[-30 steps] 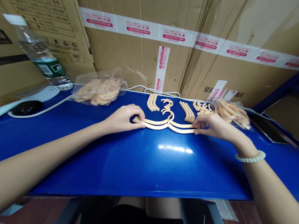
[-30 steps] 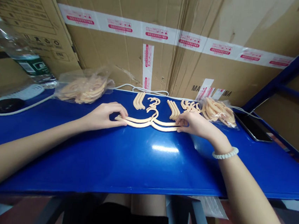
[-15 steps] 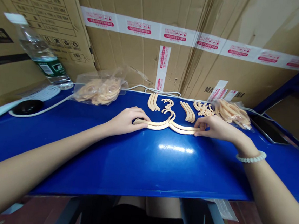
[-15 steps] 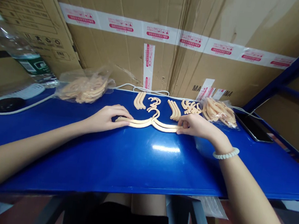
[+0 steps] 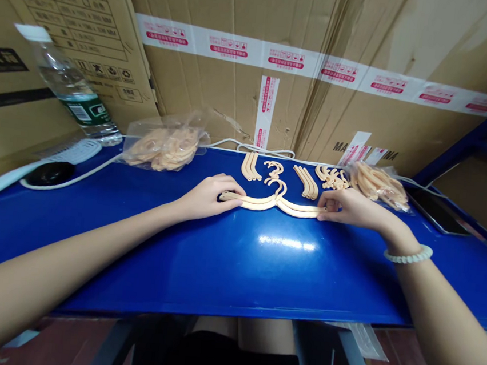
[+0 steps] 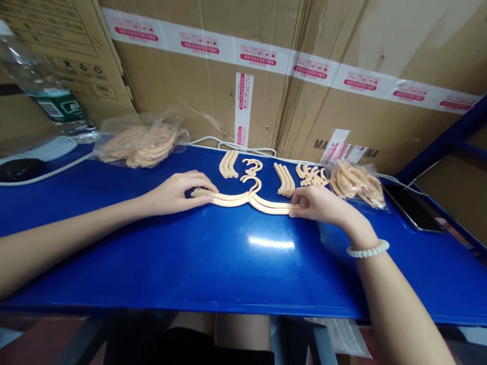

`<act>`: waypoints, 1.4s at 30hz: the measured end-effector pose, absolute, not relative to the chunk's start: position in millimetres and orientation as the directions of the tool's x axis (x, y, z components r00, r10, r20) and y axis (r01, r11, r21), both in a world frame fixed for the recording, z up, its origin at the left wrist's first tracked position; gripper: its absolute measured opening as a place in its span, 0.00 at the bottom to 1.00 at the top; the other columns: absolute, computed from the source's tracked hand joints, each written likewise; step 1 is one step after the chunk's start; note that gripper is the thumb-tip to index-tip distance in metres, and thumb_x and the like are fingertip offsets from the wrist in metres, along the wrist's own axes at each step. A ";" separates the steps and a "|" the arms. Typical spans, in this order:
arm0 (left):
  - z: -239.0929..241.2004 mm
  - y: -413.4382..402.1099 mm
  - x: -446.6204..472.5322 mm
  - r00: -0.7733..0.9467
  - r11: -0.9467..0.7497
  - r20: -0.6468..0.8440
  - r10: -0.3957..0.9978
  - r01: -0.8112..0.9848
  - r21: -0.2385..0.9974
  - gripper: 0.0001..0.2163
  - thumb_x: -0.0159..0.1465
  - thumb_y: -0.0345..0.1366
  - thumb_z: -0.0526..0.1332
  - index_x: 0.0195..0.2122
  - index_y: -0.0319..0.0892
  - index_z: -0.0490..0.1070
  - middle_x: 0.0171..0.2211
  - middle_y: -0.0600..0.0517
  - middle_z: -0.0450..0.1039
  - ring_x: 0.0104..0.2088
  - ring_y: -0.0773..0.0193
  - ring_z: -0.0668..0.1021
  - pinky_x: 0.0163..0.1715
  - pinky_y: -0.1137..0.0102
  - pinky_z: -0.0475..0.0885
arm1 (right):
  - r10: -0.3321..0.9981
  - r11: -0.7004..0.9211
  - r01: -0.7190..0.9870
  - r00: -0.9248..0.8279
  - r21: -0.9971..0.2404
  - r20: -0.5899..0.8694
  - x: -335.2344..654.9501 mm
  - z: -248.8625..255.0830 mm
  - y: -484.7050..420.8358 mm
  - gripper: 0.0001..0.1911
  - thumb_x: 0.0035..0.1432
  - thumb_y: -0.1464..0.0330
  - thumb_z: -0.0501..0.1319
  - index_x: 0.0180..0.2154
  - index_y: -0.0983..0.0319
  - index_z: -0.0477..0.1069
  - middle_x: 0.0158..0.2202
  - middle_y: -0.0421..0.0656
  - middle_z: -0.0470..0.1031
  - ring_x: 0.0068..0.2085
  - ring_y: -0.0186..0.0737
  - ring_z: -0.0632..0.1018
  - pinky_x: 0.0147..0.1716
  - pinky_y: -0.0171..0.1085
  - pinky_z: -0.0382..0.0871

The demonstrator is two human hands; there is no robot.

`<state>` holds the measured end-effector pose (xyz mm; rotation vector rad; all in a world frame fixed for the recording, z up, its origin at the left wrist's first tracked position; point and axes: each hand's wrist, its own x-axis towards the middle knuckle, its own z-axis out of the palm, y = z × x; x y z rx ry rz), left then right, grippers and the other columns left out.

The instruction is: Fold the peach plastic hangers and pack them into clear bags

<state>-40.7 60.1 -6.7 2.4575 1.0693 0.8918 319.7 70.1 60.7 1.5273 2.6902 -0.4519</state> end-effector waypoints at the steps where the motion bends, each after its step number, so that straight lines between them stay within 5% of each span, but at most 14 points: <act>1: -6.6 60.2 -40.6 0.516 -0.661 0.415 0.749 0.541 0.520 0.11 0.64 0.43 0.62 0.39 0.44 0.80 0.40 0.48 0.81 0.41 0.56 0.79 0.47 0.62 0.70 | 0.840 0.477 0.845 -0.519 -0.241 -0.156 320.5 60.4 70.4 0.18 0.54 0.53 0.64 0.36 0.61 0.77 0.26 0.41 0.76 0.27 0.38 0.74 0.27 0.36 0.62; 7: -10.1 66.2 -40.7 0.258 -0.440 0.360 0.896 0.428 0.789 0.12 0.61 0.44 0.62 0.38 0.42 0.79 0.39 0.47 0.81 0.40 0.57 0.80 0.45 0.65 0.73 | 0.862 0.414 0.881 -0.461 -0.229 -0.214 333.4 59.7 74.7 0.25 0.49 0.52 0.65 0.43 0.62 0.74 0.27 0.42 0.75 0.28 0.41 0.75 0.27 0.37 0.63; 13: -11.4 72.3 -43.3 0.059 -0.270 0.264 0.963 0.193 0.943 0.07 0.51 0.35 0.60 0.19 0.41 0.73 0.25 0.49 0.78 0.32 0.59 0.78 0.39 0.66 0.72 | 0.869 0.375 0.902 -0.422 -0.213 -0.259 339.1 61.1 74.4 0.26 0.49 0.51 0.65 0.45 0.61 0.72 0.29 0.42 0.76 0.29 0.43 0.76 0.28 0.38 0.65; 42: -12.8 74.5 -42.5 -0.103 -0.228 0.222 0.970 -0.050 0.972 0.04 0.47 0.32 0.59 0.20 0.39 0.73 0.16 0.53 0.71 0.20 0.68 0.73 0.23 0.75 0.66 | 0.853 0.339 0.910 -0.404 -0.238 -0.330 338.4 64.9 73.9 0.29 0.48 0.50 0.64 0.47 0.61 0.70 0.30 0.44 0.75 0.32 0.46 0.76 0.31 0.39 0.66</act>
